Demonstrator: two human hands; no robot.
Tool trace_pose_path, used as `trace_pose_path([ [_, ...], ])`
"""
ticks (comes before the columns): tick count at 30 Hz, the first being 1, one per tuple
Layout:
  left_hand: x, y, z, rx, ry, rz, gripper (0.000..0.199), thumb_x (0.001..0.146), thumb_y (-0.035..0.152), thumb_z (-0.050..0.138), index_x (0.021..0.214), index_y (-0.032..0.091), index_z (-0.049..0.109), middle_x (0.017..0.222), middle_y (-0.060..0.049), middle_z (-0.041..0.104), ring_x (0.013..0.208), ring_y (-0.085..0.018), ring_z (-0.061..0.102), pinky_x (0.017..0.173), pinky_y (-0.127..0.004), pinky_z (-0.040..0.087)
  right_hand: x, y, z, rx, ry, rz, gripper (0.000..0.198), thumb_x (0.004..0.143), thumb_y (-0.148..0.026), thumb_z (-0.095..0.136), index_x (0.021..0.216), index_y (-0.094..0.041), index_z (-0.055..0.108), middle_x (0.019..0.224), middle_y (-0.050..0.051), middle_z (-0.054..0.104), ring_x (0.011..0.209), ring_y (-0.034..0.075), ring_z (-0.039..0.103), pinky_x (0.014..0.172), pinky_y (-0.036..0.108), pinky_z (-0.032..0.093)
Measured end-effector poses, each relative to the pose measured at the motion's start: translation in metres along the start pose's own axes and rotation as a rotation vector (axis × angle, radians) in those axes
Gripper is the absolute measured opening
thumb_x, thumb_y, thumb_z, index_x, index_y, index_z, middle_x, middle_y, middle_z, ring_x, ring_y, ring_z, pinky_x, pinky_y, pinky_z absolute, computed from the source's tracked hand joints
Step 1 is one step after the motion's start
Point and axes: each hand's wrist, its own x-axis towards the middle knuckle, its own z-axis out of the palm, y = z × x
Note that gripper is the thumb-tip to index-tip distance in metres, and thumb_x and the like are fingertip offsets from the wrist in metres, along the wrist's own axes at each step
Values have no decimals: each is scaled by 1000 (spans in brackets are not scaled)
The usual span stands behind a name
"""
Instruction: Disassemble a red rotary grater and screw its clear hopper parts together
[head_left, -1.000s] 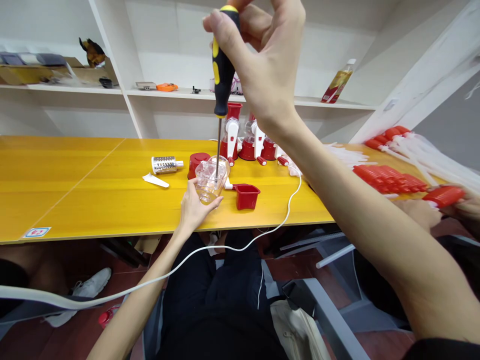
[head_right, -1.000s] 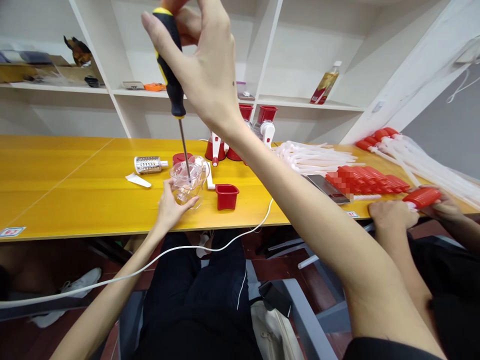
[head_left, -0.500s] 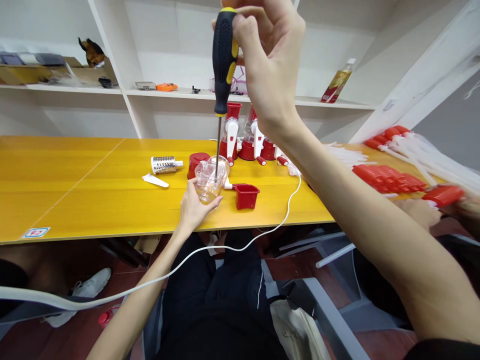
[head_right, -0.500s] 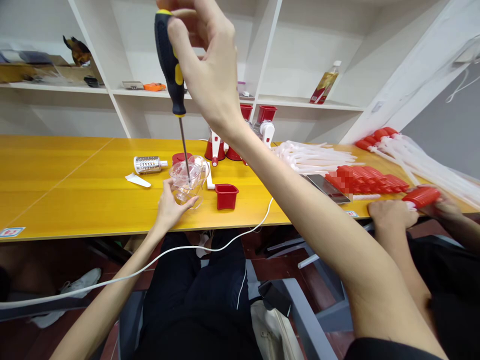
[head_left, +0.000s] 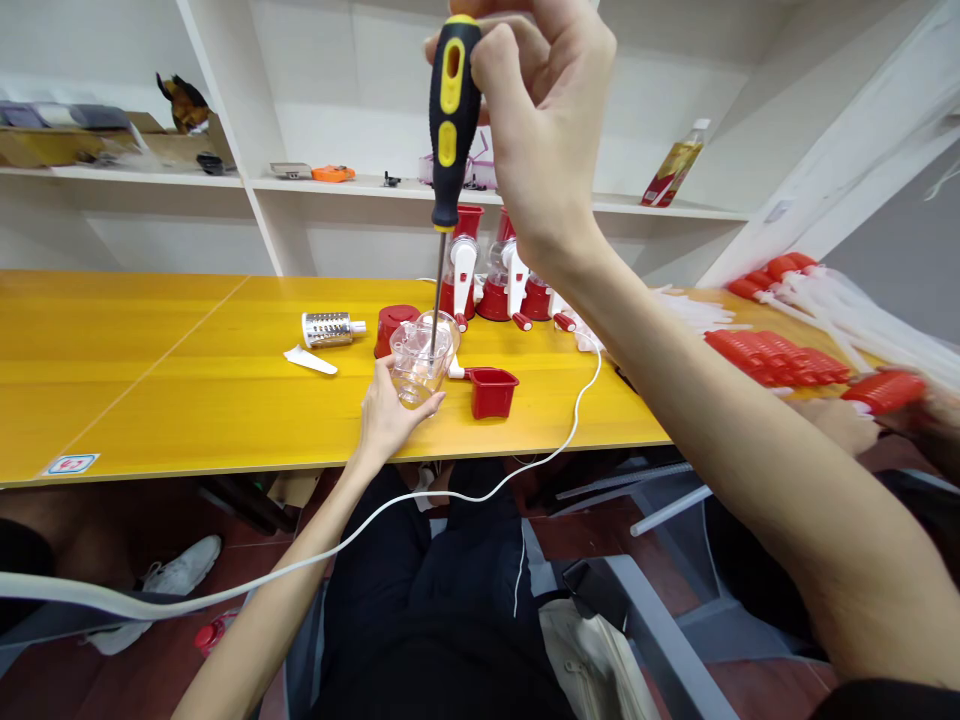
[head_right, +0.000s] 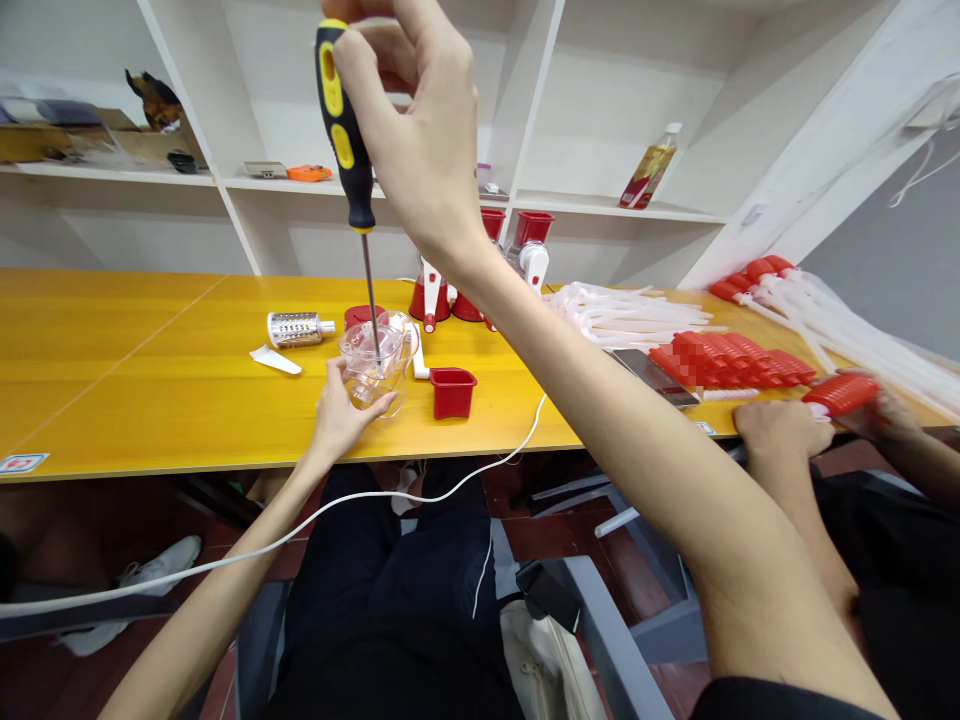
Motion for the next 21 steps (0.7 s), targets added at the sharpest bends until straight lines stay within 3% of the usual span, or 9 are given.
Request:
trace_pose_path([
  [4, 0, 2, -1, 1, -2, -3, 78, 69, 54, 84, 127, 22, 43, 125, -14, 66, 114, -34, 69, 92, -45, 56, -4, 1, 3, -35, 3, -77, 34, 90, -34, 54, 110, -6, 52, 106, -2, 63, 80, -10, 54, 86, 6, 49],
  [7, 0, 3, -1, -7, -8, -6, 78, 69, 53, 84, 126, 21, 43, 125, -15, 66, 116, -34, 68, 92, -45, 56, -4, -1, 2, -96, 57, -57, 34, 85, -30, 61, 110, -7, 54, 108, -2, 62, 76, -10, 45, 76, 6, 43],
  [12, 0, 3, -2, -12, -10, -9, 77, 69, 52, 84, 126, 21, 43, 127, -15, 65, 116, -34, 68, 93, -45, 56, -2, 0, -1, -102, 66, -14, 25, 85, -17, 50, 107, -7, 58, 104, -2, 65, 79, -9, 53, 75, 5, 43],
  [17, 0, 1, 0, -10, -3, -6, 77, 69, 53, 84, 127, 21, 43, 125, -14, 65, 114, -33, 68, 92, -44, 56, -3, 3, 0, -38, 26, -49, 29, 92, -24, 38, 111, -9, 55, 102, -2, 65, 84, -6, 61, 73, 6, 45],
  [21, 0, 2, -1, -11, 1, 2, 77, 68, 54, 84, 126, 22, 44, 124, -14, 66, 113, -33, 69, 92, -44, 56, -8, -3, 2, -86, -1, -67, 27, 89, -25, 48, 110, -12, 59, 103, -4, 65, 82, -9, 57, 77, 4, 44],
])
